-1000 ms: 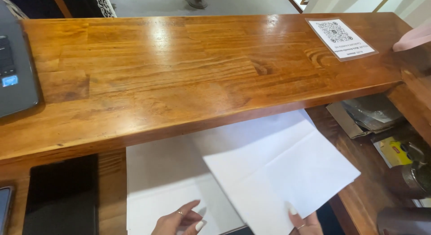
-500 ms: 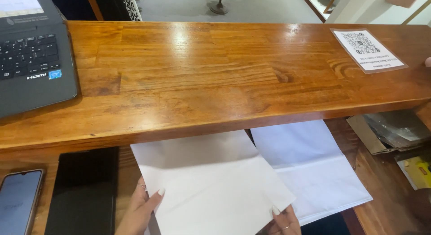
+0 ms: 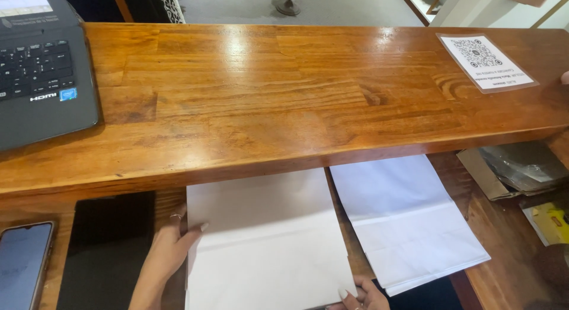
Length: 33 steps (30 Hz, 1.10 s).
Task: The person is folding and stacking paper sheets, likely as a preparation step for making paper bags at a retail counter.
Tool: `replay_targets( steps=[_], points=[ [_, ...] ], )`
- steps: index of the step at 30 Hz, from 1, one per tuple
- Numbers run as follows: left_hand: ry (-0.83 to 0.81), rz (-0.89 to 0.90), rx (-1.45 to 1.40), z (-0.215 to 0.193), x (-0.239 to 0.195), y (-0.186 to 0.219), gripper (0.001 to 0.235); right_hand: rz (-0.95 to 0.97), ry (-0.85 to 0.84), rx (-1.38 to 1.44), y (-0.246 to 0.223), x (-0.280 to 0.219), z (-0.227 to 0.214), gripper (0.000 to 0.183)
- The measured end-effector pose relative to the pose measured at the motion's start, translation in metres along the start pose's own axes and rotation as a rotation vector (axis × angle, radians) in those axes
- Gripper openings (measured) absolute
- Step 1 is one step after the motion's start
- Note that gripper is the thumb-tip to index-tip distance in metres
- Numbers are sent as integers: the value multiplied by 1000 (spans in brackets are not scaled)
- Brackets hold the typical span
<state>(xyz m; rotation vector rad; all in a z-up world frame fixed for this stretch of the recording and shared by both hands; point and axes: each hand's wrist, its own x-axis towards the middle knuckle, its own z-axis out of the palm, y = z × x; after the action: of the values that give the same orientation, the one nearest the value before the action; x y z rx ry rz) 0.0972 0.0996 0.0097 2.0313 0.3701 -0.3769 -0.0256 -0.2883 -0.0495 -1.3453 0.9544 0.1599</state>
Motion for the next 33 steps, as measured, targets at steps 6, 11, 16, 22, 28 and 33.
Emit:
replay_targets(
  steps=[6,11,16,22,28,33],
  points=[
    [89,-172,190,5,-20,23,80,-130,59,-156,4,-7,13,48],
    [78,-84,320,25,-15,-34,75,-96,41,-701,-25,-29,19,56],
    [-4,18,499,41,-30,-46,109,-537,24,-1070,15,13,-10,76],
    [-108,-9,951,79,-61,-84,151,-956,-217,-1087,50,53,-39,99],
    [-102,68,904,91,-61,-98,156,-1028,-192,-1006,39,33,-27,69],
    [-105,113,999,98,-61,-111,158,-1014,-211,-1032,34,25,-27,74]
  ],
)
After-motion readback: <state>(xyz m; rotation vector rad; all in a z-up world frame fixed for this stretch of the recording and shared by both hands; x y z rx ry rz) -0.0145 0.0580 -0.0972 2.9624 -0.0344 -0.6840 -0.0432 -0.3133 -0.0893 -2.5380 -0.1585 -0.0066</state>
